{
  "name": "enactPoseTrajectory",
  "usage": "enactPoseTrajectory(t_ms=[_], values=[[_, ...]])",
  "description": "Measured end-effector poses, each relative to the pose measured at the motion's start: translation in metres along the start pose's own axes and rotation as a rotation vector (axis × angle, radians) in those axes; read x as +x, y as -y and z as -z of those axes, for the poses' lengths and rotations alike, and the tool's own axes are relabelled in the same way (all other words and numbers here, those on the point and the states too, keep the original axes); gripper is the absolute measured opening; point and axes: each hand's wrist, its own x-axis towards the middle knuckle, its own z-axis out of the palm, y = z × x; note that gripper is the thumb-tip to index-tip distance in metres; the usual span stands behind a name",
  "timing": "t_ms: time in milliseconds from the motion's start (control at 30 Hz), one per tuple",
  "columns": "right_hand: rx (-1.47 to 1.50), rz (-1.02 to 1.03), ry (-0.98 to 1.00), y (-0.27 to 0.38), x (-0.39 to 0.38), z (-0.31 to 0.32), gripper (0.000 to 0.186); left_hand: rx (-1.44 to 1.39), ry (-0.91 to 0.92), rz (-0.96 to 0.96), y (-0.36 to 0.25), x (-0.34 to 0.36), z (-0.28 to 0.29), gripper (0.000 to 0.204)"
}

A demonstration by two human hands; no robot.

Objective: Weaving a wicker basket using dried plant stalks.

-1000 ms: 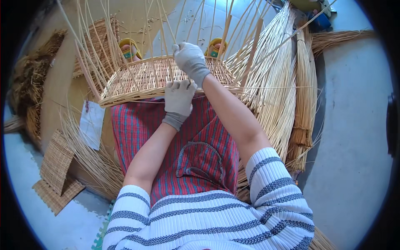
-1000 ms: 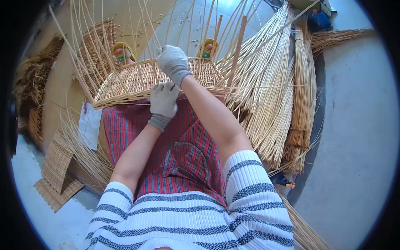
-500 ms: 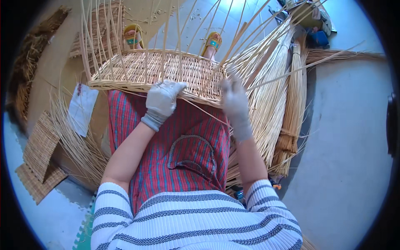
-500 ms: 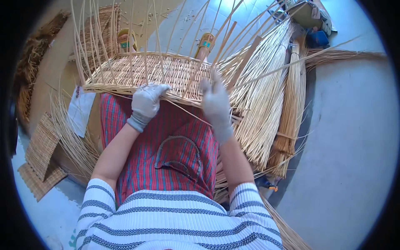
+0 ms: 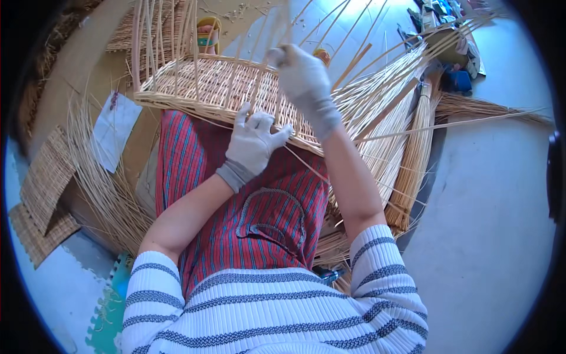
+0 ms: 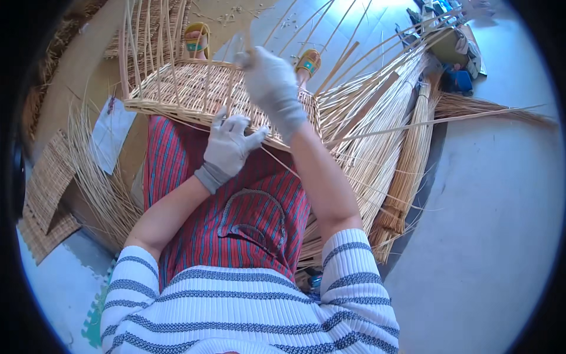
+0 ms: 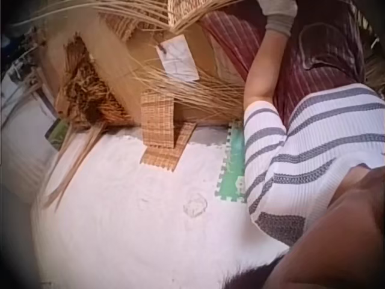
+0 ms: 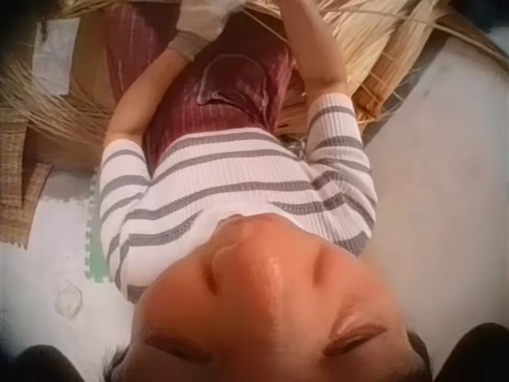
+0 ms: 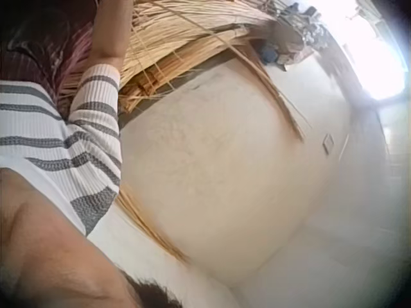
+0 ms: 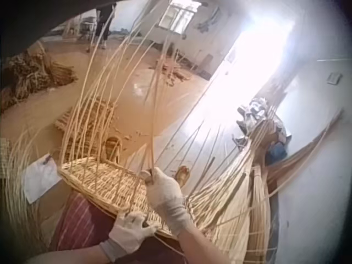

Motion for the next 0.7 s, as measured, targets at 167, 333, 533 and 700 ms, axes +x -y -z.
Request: enactPoseTrajectory(t_ms=[167, 333, 533, 700], values=[[-0.048, 0.112, -0.022, -0.025, -0.013, 0.004, 0.038, 0.063, -0.118, -0.107, -0.027, 0.027, 0.013, 0.027], [-0.136, 0.028, 0.398, -0.068, -0.111, 0.057, 0.029, -0.027, 0.032, -0.100, -0.017, 0.020, -0.019, 0.031], [-0.258, 0.108, -0.182, -0.039, -0.190, 0.092, 0.019, -0.002, -0.045, -0.189, -0.018, 0.021, -0.017, 0.029], [0.673, -0.496, -0.234, -0.090, -0.220, 0.051, 0.063, -0.090, 0.121, -0.161, -0.019, 0.031, -0.013, 0.023]])
